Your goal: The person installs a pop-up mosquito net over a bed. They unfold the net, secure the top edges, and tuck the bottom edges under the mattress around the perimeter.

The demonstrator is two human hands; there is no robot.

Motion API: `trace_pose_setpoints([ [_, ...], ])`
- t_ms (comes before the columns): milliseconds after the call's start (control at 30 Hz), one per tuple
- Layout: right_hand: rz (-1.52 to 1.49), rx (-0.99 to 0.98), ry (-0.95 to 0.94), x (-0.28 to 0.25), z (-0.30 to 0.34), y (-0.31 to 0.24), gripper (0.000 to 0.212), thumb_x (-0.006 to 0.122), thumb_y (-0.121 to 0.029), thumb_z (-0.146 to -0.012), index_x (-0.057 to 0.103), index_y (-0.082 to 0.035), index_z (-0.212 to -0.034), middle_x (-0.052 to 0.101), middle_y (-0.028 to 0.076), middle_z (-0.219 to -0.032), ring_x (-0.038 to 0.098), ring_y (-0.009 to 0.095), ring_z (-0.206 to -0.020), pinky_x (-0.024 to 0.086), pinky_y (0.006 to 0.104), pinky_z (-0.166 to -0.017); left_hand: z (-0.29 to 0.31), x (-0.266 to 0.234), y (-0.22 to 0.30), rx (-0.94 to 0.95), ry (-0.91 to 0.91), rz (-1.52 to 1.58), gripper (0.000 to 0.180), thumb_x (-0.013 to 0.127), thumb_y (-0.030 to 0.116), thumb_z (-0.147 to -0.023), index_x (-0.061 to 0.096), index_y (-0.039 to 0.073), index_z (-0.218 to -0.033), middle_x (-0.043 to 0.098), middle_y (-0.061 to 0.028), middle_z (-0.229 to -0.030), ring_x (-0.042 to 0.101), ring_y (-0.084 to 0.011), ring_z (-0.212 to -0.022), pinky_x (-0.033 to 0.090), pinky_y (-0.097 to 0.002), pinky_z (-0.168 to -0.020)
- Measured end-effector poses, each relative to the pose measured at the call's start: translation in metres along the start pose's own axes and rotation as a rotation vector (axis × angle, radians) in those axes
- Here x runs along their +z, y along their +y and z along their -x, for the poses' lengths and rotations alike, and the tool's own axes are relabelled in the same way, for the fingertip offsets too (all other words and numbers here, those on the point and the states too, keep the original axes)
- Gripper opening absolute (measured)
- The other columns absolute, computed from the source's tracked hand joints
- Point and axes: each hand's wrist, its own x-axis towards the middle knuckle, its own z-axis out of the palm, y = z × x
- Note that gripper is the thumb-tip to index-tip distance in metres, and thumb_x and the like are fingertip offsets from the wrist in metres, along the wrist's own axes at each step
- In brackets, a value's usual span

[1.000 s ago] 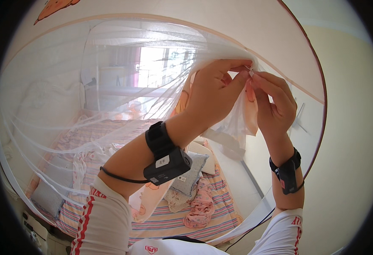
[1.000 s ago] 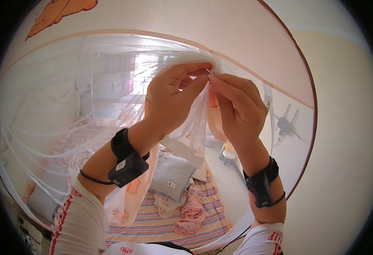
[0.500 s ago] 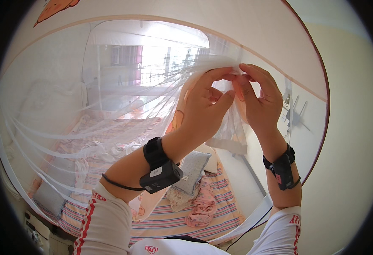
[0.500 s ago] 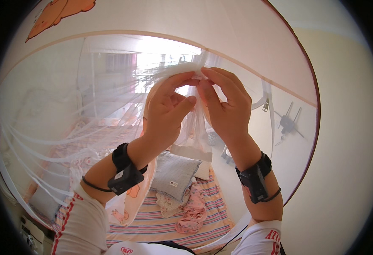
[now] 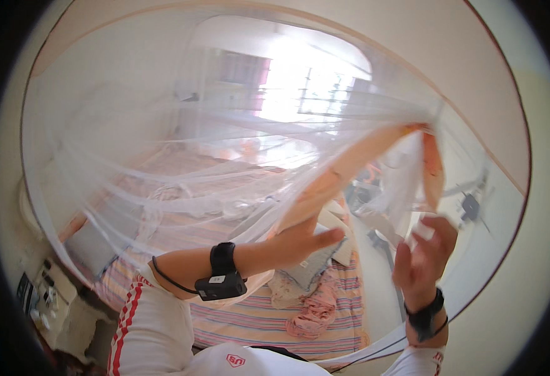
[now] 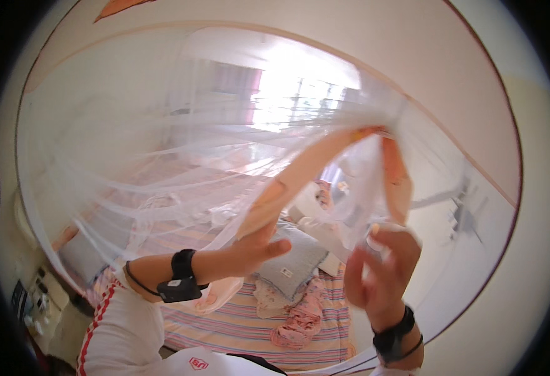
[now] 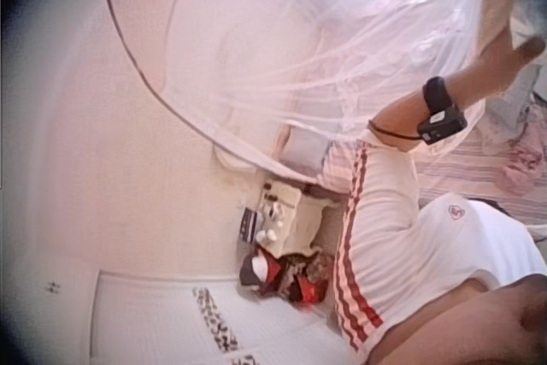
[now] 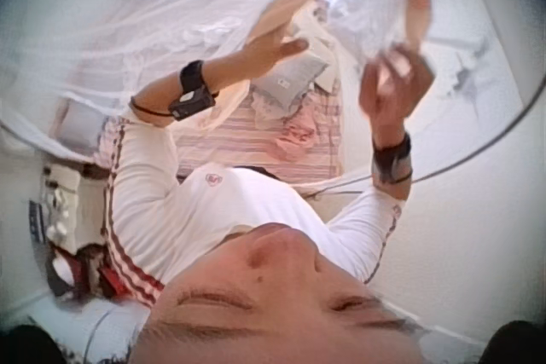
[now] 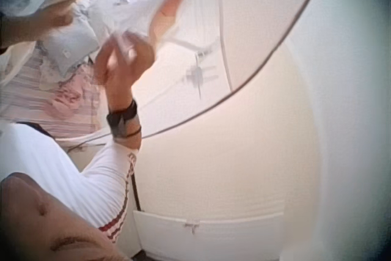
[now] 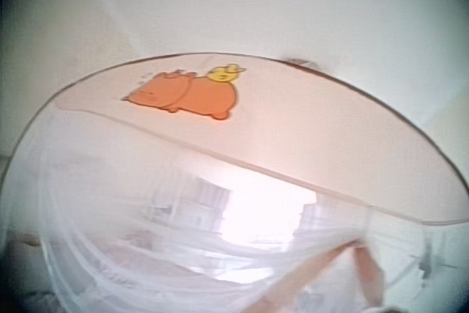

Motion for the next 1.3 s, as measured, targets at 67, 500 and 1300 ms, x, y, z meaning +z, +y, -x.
trace_pose_setpoints([
  [67, -0.182, -0.132, -0.143, 0.011, 0.028, -0.005, 0.022, 0.068, -0.011, -0.074, 0.063, -0.02, -0.094, 0.06, 0.004, -0.1, 0.056, 0.025, -0.092, 0.042, 0.0421, -0.084, 0.029, -0.008, -0.038, -0.176, -0.052, -0.04, 0.092, 0.051, 0.066, -0.087, 0.029, -0.002, -0.145, 0.034, -0.0191, -0.148, 0.031, -0.0287, -0.135, 0.02, -0.0369, -0.112],
  [500, -1.432, 0.742, -0.663, 0.224, 0.096, -0.166, 0.115, 0.082, -0.04, -0.073, 0.001, -0.01, -0.148, 0.016, 0.018, -0.152, 0.029, 0.034, -0.136, 0.034, 0.0471, -0.104, 0.264, -0.211, -0.102, -0.42, 0.45, 0.405, 0.092, 0.056, 0.071, -0.077, 0.036, 0.009, -0.142, 0.043, -0.009, -0.143, 0.036, -0.0265, -0.134, 0.028, -0.0463, -0.111],
  [1300, -2.049, 1.072, 0.303, 0.544, -0.232, -0.469, 0.045, 0.07, -0.02, -0.087, 0.051, -0.008, -0.126, 0.055, 0.003, -0.125, 0.047, 0.017, -0.121, 0.031, 0.0383, -0.109, 0.289, -0.561, 0.07, -0.431, 1.002, 0.501, 0.06, 0.048, 0.063, -0.089, 0.051, 0.017, -0.128, 0.052, -0.001, -0.128, 0.047, -0.0222, -0.117, 0.03, -0.0461, -0.101],
])
